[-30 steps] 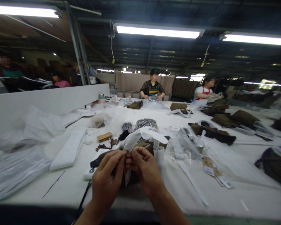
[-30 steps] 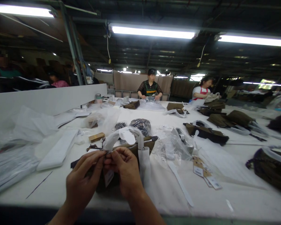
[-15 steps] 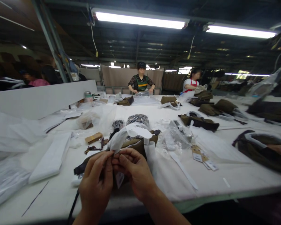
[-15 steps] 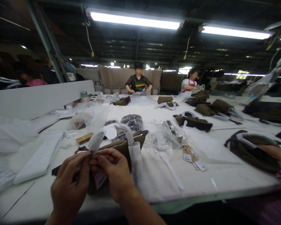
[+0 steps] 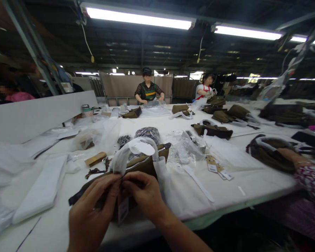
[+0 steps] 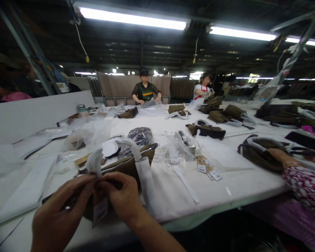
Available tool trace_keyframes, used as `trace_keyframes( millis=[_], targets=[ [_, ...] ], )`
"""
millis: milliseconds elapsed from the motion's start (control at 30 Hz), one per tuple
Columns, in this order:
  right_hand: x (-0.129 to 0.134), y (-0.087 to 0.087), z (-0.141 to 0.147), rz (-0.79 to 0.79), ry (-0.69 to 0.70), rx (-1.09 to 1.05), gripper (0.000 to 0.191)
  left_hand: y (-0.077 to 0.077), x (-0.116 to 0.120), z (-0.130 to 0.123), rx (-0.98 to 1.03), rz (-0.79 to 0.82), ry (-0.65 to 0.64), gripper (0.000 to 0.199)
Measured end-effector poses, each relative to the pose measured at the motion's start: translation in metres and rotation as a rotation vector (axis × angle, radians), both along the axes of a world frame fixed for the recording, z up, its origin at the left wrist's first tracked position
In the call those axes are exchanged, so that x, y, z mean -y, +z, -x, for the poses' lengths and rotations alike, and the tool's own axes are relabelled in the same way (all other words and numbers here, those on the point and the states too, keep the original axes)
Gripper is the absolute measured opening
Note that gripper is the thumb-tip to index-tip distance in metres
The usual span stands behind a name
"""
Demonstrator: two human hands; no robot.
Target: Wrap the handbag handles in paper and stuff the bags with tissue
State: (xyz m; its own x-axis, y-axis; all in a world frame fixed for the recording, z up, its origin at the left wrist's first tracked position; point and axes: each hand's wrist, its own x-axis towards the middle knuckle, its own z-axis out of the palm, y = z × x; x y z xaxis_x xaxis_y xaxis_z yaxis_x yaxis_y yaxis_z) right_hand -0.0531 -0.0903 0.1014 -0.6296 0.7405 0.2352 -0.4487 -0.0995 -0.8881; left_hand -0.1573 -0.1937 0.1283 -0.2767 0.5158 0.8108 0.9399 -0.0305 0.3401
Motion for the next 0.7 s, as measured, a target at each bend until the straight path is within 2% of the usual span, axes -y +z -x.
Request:
trace_keyframes(
  millis=[100, 233, 533, 700],
  targets=[
    [0.000, 0.000, 0.000, -0.008, -0.033, -0.025, 0.009, 0.005, 0.006, 0.008, -0.020, 0.092, -0.062, 0.012],
    [0.001, -0.003, -0.003, -0.033, -0.041, -0.029, 0.008, 0.010, 0.013, 0.012, -0.052, 0.187, -0.047, 0.016],
    [0.004, -0.002, -0.006, -0.160, -0.125, 0.016, 0.013, 0.007, 0.017, 0.008, -0.190, 0.190, 0.083, 0.021],
    [0.002, -0.004, -0.009, -0.355, -0.175, 0.055, 0.017, 0.007, 0.017, 0.008, -0.219, 0.208, 0.084, 0.021]
  ],
)
